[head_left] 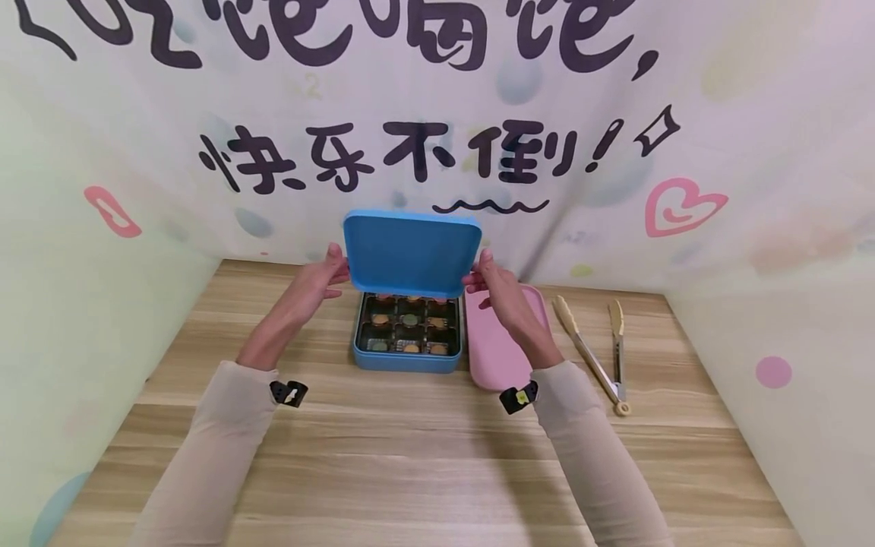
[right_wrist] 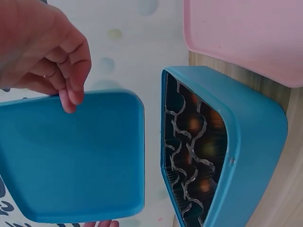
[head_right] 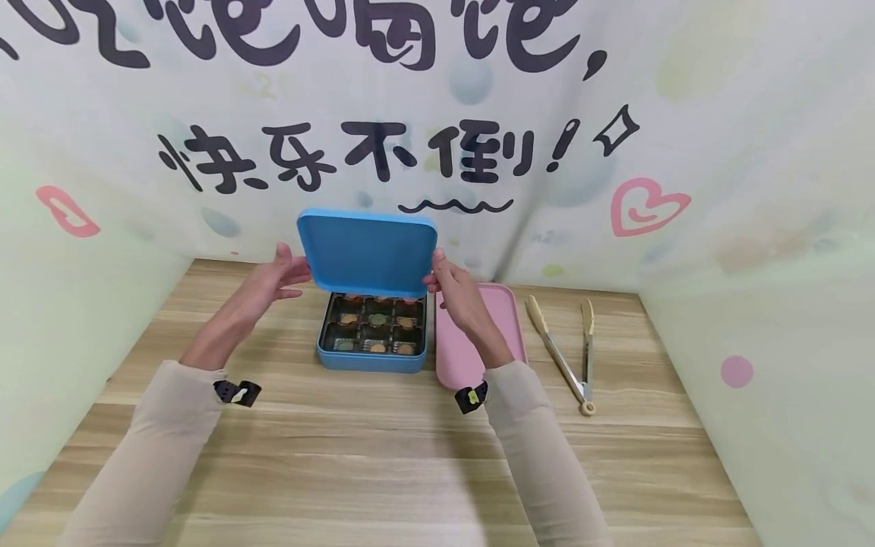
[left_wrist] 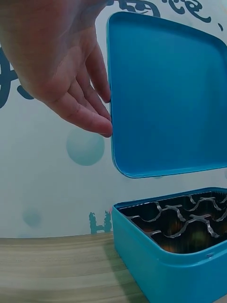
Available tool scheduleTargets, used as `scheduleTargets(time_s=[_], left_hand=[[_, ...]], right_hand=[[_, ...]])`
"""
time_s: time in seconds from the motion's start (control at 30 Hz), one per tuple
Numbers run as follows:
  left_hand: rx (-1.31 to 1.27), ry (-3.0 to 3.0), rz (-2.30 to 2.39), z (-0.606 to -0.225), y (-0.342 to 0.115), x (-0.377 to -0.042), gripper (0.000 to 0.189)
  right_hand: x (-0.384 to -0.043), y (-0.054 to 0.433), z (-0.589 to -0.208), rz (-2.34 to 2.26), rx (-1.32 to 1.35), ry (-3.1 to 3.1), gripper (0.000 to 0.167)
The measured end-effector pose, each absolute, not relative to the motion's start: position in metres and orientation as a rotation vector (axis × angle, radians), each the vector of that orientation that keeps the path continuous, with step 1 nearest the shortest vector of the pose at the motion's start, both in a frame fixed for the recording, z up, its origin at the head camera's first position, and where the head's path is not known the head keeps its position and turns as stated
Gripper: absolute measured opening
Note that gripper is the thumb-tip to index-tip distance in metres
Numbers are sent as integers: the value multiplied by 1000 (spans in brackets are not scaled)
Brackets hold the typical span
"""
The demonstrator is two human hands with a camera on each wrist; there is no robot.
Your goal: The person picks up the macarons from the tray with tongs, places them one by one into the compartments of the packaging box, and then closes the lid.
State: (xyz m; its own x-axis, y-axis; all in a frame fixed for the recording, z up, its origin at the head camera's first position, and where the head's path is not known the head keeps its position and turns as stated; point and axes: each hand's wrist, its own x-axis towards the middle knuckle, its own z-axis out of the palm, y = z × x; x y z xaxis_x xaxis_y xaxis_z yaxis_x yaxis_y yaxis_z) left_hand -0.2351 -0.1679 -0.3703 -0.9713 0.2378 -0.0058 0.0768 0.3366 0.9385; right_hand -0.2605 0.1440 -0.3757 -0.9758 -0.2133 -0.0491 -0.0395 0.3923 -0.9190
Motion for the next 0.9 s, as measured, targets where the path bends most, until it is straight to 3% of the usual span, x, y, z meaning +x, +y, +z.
scheduleTargets(time_s=[0.37,0.67,0.9], left_hand=[[327,2508,1573,-374,-163,-236,91],[554,2429,1614,-397,-158,-247,61],[455,2466,1470,-417,-166,-250,86]], right_hand=[[-254,146,-382,-1499,-375,2600,94],[-257,153,-398,-1296,-459,2539,75],[-263,156,-416,-1256,-521,2533,82]])
